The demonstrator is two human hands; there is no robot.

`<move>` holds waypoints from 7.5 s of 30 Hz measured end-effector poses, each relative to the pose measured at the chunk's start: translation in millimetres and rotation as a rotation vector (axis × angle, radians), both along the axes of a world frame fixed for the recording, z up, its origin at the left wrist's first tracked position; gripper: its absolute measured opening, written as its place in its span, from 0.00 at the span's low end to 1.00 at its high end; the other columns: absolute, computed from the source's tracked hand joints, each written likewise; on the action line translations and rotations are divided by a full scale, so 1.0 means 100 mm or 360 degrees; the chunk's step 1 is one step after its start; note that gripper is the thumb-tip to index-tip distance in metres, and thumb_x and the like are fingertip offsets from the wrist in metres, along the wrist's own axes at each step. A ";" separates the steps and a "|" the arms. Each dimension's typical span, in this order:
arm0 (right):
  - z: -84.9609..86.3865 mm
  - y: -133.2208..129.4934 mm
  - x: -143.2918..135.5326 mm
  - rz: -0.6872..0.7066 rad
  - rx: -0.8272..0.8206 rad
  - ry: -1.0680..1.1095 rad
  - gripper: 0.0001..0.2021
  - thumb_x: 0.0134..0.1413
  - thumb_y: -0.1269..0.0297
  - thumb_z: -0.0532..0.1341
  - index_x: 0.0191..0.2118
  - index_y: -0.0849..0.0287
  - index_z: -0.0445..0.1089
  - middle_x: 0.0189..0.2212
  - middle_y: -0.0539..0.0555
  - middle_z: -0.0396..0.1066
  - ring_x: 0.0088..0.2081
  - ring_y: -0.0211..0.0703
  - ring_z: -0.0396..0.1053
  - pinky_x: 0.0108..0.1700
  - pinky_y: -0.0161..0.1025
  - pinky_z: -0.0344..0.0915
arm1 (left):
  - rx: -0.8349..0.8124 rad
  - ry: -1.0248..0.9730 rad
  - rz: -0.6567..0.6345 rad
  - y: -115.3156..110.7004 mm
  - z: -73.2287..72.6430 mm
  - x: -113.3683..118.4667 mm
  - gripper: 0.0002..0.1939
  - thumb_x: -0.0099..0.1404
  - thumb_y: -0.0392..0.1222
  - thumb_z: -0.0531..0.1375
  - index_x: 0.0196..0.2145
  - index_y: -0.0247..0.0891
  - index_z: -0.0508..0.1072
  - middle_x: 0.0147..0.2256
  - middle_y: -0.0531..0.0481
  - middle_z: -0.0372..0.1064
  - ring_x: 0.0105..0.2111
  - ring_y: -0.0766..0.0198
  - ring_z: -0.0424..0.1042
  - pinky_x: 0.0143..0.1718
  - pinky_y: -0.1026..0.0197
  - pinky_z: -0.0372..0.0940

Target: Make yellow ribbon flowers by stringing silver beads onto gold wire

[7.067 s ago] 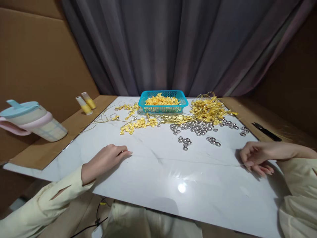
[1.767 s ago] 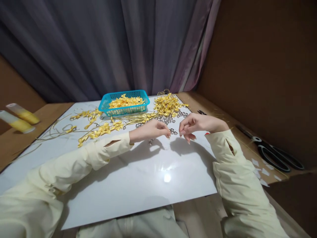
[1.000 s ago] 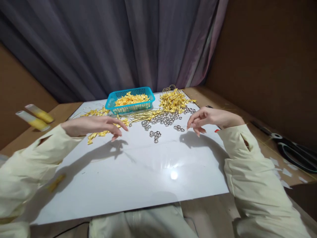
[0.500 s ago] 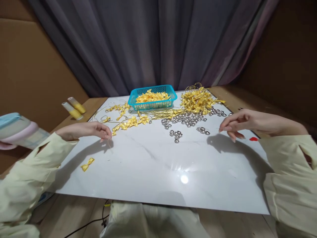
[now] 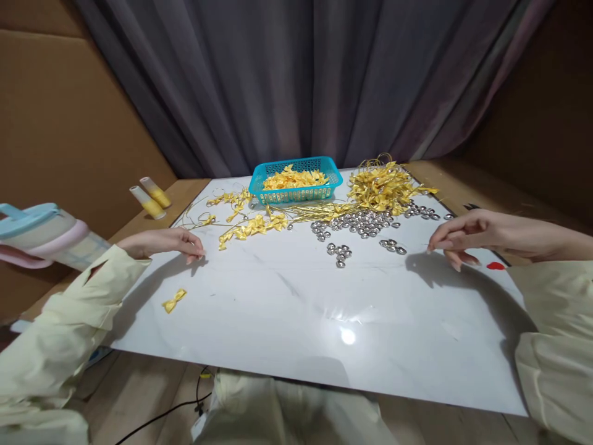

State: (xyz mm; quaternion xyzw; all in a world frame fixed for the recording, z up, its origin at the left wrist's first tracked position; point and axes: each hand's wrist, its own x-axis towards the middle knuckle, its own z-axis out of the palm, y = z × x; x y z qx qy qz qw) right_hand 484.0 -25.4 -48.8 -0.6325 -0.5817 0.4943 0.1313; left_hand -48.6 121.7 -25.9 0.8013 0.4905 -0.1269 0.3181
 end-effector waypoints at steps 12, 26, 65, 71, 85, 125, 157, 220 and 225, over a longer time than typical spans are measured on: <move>-0.12 0.03 0.14 0.0178 -0.0199 -0.0020 0.18 0.49 0.48 0.62 0.33 0.61 0.73 0.23 0.53 0.69 0.23 0.35 0.60 0.24 0.32 0.53 | 0.0085 -0.0055 0.0172 -0.10 -0.02 0.05 0.23 0.60 0.56 0.53 0.38 0.32 0.75 0.39 0.48 0.74 0.42 0.59 0.68 0.46 0.63 0.60; -0.28 0.00 0.21 0.0219 -0.0356 -0.0056 0.24 0.48 0.41 0.58 0.25 0.62 0.69 0.21 0.55 0.66 0.19 0.31 0.55 0.21 0.31 0.50 | 0.1032 0.0058 -0.0029 -1.34 -0.92 0.35 0.31 0.70 0.54 0.38 0.64 0.34 0.50 0.63 0.44 0.46 0.63 0.57 0.46 0.60 0.50 0.50; -0.36 0.04 0.20 0.0263 -0.0416 -0.0168 0.19 0.46 0.40 0.57 0.21 0.51 0.66 0.21 0.57 0.67 0.18 0.37 0.57 0.20 0.39 0.49 | 0.1210 -0.0041 0.0335 -1.28 -1.10 0.57 0.35 0.69 0.57 0.40 0.64 0.28 0.48 0.62 0.33 0.48 0.63 0.51 0.45 0.62 0.44 0.42; -0.31 0.01 0.18 0.0213 -0.0341 -0.0155 0.20 0.46 0.40 0.58 0.22 0.53 0.67 0.21 0.55 0.65 0.19 0.37 0.55 0.22 0.38 0.51 | 0.1210 0.0021 0.0392 -1.29 -1.09 0.51 0.37 0.68 0.58 0.39 0.63 0.23 0.49 0.61 0.32 0.51 0.64 0.49 0.44 0.62 0.44 0.42; -0.31 0.01 0.32 0.0133 -0.0254 -0.0025 0.21 0.44 0.48 0.63 0.28 0.66 0.68 0.20 0.51 0.66 0.19 0.29 0.54 0.22 0.32 0.47 | 0.1624 0.0189 0.0136 -1.19 -1.13 0.32 0.31 0.69 0.45 0.34 0.55 0.22 0.63 0.52 0.30 0.65 0.58 0.47 0.58 0.59 0.44 0.48; -0.47 0.04 0.47 -0.0003 -0.0234 -0.0195 0.25 0.44 0.40 0.60 0.28 0.61 0.61 0.21 0.49 0.60 0.20 0.29 0.50 0.21 0.30 0.47 | 0.1469 0.0015 -0.0059 -1.52 -1.11 0.53 0.28 0.71 0.46 0.40 0.62 0.24 0.51 0.58 0.37 0.59 0.60 0.57 0.56 0.62 0.46 0.49; -0.38 0.03 0.31 0.0022 -0.0235 -0.0206 0.26 0.39 0.38 0.61 0.24 0.61 0.62 0.18 0.49 0.55 0.20 0.30 0.47 0.21 0.32 0.43 | 0.1292 0.0043 0.0115 -1.26 -1.08 0.28 0.26 0.71 0.42 0.38 0.63 0.30 0.49 0.59 0.40 0.57 0.62 0.57 0.52 0.63 0.42 0.41; 0.65 -0.05 -0.47 0.0035 0.0715 -0.0426 0.22 0.46 0.44 0.60 0.23 0.61 0.66 0.21 0.52 0.61 0.25 0.35 0.57 0.29 0.37 0.53 | -0.0700 -0.1163 -0.0564 -0.59 0.03 2.19 0.17 0.61 0.52 0.58 0.25 0.35 0.66 0.18 0.59 0.46 0.18 0.72 0.47 0.22 0.64 0.46; 0.52 -0.07 -0.40 -0.0532 0.1026 -0.0742 0.25 0.51 0.42 0.54 0.20 0.61 0.67 0.21 0.56 0.63 0.26 0.38 0.60 0.30 0.39 0.54 | -0.0531 -0.0954 -0.0448 -0.35 0.09 1.49 0.16 0.64 0.51 0.54 0.29 0.35 0.69 0.17 0.58 0.48 0.18 0.70 0.49 0.23 0.64 0.47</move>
